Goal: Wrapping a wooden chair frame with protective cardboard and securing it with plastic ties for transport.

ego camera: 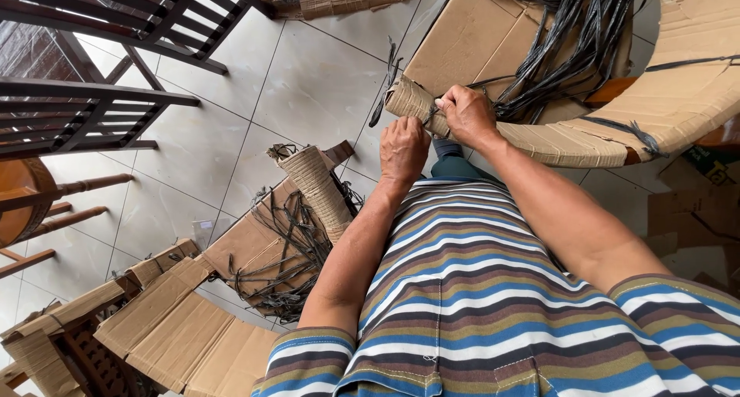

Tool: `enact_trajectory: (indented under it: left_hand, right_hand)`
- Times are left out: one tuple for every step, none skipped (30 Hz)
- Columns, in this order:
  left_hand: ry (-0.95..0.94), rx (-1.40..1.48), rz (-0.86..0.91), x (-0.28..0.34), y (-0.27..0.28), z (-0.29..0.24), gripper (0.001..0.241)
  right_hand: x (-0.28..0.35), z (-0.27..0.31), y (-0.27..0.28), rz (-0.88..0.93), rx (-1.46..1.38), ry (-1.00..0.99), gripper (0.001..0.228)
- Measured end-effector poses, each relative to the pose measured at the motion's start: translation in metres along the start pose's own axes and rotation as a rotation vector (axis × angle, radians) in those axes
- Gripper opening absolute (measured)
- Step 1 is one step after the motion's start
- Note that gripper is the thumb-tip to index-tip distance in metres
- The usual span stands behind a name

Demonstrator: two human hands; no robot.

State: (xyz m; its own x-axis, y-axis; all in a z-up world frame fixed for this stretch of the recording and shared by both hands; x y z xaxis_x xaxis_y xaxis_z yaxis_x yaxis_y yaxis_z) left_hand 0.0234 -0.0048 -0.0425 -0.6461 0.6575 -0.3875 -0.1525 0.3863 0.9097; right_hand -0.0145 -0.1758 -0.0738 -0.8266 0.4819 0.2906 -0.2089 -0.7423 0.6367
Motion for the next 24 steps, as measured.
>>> enact_trajectory:
  left_hand:
    - [-0.006,0.004,0.000,0.002,0.004,0.003,0.014]
    - [0.045,0.119,0.035,0.004,0.005,0.008,0.010]
    - [0.093,0.239,0.072,0.006,0.005,0.010,0.006]
    - [0.084,0.248,0.074,0.008,0.017,0.015,0.006]
    - [0.101,0.330,0.093,0.010,0.026,0.018,0.008]
    - [0.118,0.412,0.113,0.013,0.036,0.021,0.010]
    - [0.117,0.420,0.109,0.013,0.038,0.019,0.010]
    - [0.099,0.440,0.102,0.014,0.040,0.015,0.010]
    - [0.083,0.453,0.098,0.017,0.045,0.013,0.009]
    - [0.086,0.455,0.098,0.010,0.044,0.000,0.009]
    - [0.076,0.470,0.074,0.002,0.044,-0.010,0.009]
    - [0.066,0.485,0.049,-0.007,0.045,-0.022,0.009]
    - [0.065,0.485,0.044,-0.016,0.042,-0.029,0.009]
    - [0.046,0.496,0.039,-0.025,0.039,-0.039,0.008]
    - [0.033,0.507,0.032,-0.035,0.035,-0.049,0.008]
    - [0.036,0.505,0.025,-0.041,0.024,-0.053,0.008]
    - [0.065,0.473,0.067,-0.045,0.011,-0.056,0.012]
    - [0.094,0.441,0.108,-0.050,-0.002,-0.059,0.017]
    - [0.102,0.435,0.116,-0.048,-0.014,-0.060,0.017]
    - [0.114,0.352,0.126,-0.047,-0.026,-0.060,0.021]
    - [0.119,0.270,0.135,-0.049,-0.039,-0.060,0.025]
    - [0.120,0.266,0.142,-0.052,-0.039,-0.064,0.025]
    - [0.148,0.209,0.151,-0.053,-0.037,-0.067,0.026]
    - [0.175,0.152,0.159,-0.054,-0.036,-0.070,0.027]
  right_hand:
    - [0.004,-0.001,0.002,-0.006,0.000,-0.004,0.017]
    - [0.007,-0.003,0.005,-0.012,-0.047,-0.018,0.013]
    - [0.012,-0.007,0.009,-0.021,-0.093,-0.036,0.015]
    - [0.018,-0.008,0.015,-0.031,-0.091,-0.045,0.015]
    - [0.025,-0.009,0.021,0.001,-0.088,-0.027,0.017]
    - [0.032,-0.010,0.027,0.033,-0.086,-0.010,0.021]
    - [0.039,-0.007,0.034,0.029,-0.079,-0.012,0.021]
    - [0.047,-0.004,0.038,0.062,-0.062,-0.012,0.022]
    - [0.056,-0.001,0.040,0.101,-0.051,-0.012,0.023]
    - [0.059,0.002,0.043,0.102,-0.048,-0.013,0.023]
    - [0.061,0.009,0.045,0.116,-0.030,0.030,0.023]
    - [0.062,0.015,0.047,0.129,-0.011,0.074,0.023]
    - [0.060,0.017,0.049,0.127,-0.009,0.078,0.023]
    - [0.058,0.019,0.050,0.168,-0.018,0.102,0.023]
    - [0.055,0.021,0.052,0.214,-0.024,0.129,0.024]
    - [0.047,0.001,0.046,0.215,-0.020,0.135,0.024]
    - [0.041,-0.019,0.035,0.264,-0.056,0.120,0.024]
    - [0.034,-0.041,0.026,0.313,-0.092,0.104,0.024]
    - [0.037,-0.024,0.045,0.323,-0.098,0.102,0.024]
    - [0.040,-0.011,0.061,0.409,-0.111,0.044,0.026]
    - [0.042,0.003,0.079,0.489,-0.125,-0.015,0.029]
    - [0.036,-0.011,0.085,0.493,-0.132,-0.017,0.029]
    - [0.034,-0.027,0.090,0.549,-0.125,-0.056,0.030]
    - [0.031,-0.043,0.093,0.604,-0.118,-0.095,0.033]
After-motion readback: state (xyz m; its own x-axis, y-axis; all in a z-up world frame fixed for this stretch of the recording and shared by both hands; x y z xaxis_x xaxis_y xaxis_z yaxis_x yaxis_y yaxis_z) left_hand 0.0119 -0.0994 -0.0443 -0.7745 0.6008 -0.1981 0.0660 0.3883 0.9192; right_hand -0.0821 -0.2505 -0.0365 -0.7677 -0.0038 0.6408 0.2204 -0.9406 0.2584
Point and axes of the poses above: each hand's wrist, its own x-axis away from the middle knuckle, its own y-axis out of the back of the hand, z = x × y, the point moved 5 cm from there along -x, towards the middle knuckle, and after that the axes turned 5 degrees about -x, right-handed, at the moved point
